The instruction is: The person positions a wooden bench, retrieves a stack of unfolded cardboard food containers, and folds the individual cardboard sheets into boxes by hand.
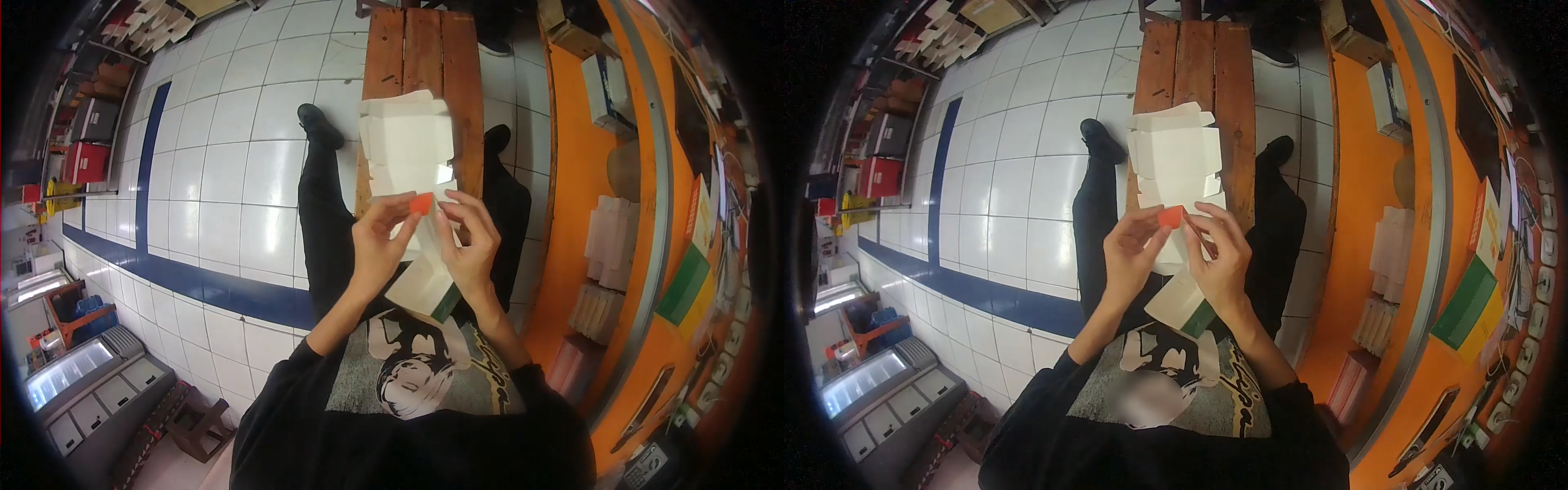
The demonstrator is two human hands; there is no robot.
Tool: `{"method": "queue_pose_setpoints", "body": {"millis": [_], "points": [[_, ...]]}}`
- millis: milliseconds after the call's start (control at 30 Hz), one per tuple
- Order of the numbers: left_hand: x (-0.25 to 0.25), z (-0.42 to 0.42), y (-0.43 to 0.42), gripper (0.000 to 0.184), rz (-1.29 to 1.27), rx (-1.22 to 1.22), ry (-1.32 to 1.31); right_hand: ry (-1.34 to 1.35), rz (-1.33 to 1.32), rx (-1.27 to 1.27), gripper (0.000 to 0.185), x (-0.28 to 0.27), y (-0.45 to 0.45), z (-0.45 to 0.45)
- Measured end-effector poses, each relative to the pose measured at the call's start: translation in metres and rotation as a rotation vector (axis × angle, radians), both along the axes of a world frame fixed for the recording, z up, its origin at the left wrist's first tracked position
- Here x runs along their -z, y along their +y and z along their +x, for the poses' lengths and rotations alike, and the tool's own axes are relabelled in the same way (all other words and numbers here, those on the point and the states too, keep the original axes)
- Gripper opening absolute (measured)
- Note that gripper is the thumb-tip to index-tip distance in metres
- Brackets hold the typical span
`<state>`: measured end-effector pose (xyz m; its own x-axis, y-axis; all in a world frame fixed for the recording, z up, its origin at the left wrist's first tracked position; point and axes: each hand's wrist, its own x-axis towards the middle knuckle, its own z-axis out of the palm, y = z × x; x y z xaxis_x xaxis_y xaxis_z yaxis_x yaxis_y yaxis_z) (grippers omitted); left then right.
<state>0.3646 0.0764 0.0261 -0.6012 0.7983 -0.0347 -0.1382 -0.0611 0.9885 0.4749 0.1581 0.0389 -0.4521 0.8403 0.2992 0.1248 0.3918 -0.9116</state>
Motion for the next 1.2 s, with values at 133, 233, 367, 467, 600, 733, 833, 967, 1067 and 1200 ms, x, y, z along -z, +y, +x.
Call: {"method": "queue_pose_setpoints", "body": {"millis": [133, 233, 367, 467, 600, 733, 833, 967, 1067, 1200], "points": [[0.005, 0.019, 0.002, 0.022, 0.073, -0.064, -0.064, 0.001, 0.043, 0.041, 0.012, 0.001, 0.000, 0.004], [0.005, 0.021, 0.004, 0.019, 0.061, -0.069, -0.062, 0.071, -0.088, 0.030, 0.011, -0.009, 0.000, 0.002], [0.007, 0.024, 0.008, 0.016, 0.119, -0.114, -0.081, 0.086, -0.234, -0.010, 0.009, -0.003, 0.001, 0.004], [0.008, 0.025, 0.009, 0.013, 0.139, -0.149, -0.098, 0.116, -0.265, -0.029, 0.009, -0.001, 0.001, 0.003], [0.003, 0.025, 0.011, 0.011, 0.137, -0.158, -0.091, 0.108, -0.307, -0.058, 0.008, -0.007, 0.004, 0.002], [0.002, 0.025, 0.016, 0.014, 0.134, -0.192, -0.046, 0.180, -0.369, -0.083, 0.007, -0.004, 0.005, 0.000], [-0.001, 0.025, 0.019, 0.020, 0.165, -0.220, -0.008, 0.137, -0.356, -0.100, 0.008, -0.008, 0.006, 0.000], [-0.007, 0.018, 0.019, 0.029, 0.168, -0.231, -0.017, 0.213, -0.366, -0.201, 0.014, -0.015, 0.008, -0.001], [-0.018, 0.016, 0.018, 0.034, 0.128, -0.212, -0.025, 0.264, -0.291, -0.239, 0.022, -0.010, 0.005, 0.001], [-0.016, 0.014, 0.020, 0.042, 0.176, -0.239, 0.019, 0.070, 0.171, -0.282, 0.034, -0.009, 0.007, 0.001]]}}
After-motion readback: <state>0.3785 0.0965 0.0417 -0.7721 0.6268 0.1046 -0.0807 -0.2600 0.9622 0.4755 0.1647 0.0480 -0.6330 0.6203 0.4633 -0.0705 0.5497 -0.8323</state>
